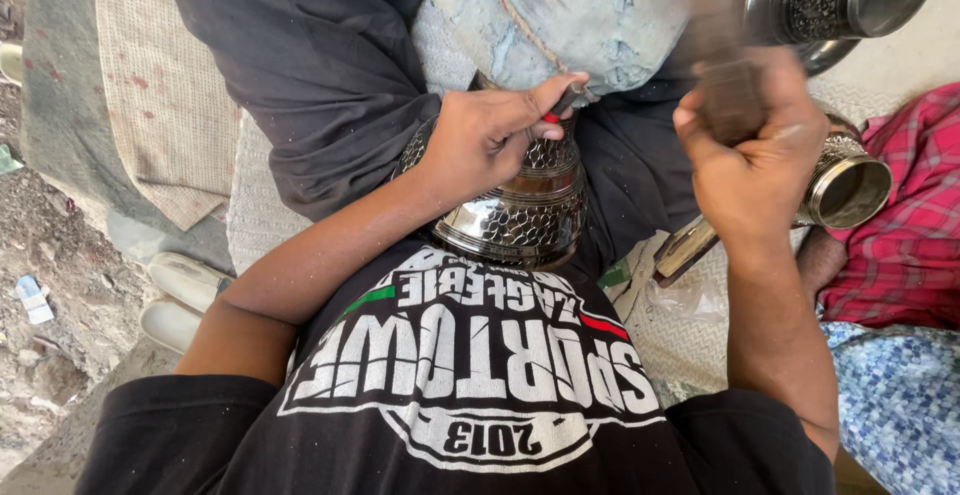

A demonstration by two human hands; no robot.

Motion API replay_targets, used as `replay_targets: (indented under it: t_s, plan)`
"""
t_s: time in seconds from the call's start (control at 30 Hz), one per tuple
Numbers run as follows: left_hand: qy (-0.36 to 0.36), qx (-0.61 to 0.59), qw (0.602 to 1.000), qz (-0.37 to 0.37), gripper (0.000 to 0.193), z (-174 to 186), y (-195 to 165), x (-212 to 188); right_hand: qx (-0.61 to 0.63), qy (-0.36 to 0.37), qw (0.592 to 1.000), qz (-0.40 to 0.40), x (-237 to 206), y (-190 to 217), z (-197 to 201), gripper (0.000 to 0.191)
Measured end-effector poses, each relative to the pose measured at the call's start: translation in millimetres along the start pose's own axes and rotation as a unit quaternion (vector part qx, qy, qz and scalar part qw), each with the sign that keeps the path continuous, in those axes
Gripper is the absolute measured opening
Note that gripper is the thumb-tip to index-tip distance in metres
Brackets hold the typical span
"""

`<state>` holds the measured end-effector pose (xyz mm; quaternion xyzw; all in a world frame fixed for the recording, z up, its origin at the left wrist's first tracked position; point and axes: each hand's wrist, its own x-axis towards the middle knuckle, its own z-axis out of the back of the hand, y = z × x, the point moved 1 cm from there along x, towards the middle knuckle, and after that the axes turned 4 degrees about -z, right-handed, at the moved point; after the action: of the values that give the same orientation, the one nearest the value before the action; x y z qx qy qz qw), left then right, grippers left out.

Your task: The person sits on the ground with an engraved brass pot resting on their lap and repeatedly strikes a small chisel with a wooden mallet to carve decorative patterns into the metal surface. They reposition the chisel around the pot's rim and body as they work, with other brass vessels nearby.

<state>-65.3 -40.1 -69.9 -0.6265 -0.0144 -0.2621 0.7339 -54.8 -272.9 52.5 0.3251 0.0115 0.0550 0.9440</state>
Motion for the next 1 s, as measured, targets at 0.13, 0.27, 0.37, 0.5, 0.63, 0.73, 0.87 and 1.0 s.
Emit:
replay_targets:
  t_s: [0.13,0.27,0.37,0.5,0.63,0.73,0.87,1.0]
  plan:
    - [0.038,0.046,0.997,0.043,0.064,2,-4,6,-0.124,0.036,0.991,-0.045,-8,7,6,0.035]
    - [0.029,-0.037,0.999,0.015,0.061,6,-13,9,-0.148,0.027,0.986,-0.069,-13,1,7,0.038]
    - [0.053,-0.028,0.998,0.030,0.064,4,-17,7,-0.173,0.011,0.985,-0.024,-14,-7,5,0.040]
    - [0.050,-0.004,0.998,0.033,0.061,0,-15,3,-0.019,-0.004,0.997,-0.072,-13,-20,-1,0.038]
    - [0.046,0.046,0.998,0.015,0.059,-2,-11,0,0.180,0.025,0.978,-0.105,-14,-29,-7,0.034]
    - [0.040,0.023,0.999,0.016,0.059,-3,-10,0,0.004,0.021,0.999,-0.039,-15,-30,-8,0.039]
    - [0.039,0.017,0.999,0.032,0.052,-3,-10,-2,0.133,0.036,0.982,-0.128,-15,-28,-9,0.033]
    - [0.031,0.010,0.999,0.023,0.045,-2,-9,0,0.000,0.012,0.998,-0.054,-13,-17,-7,0.040]
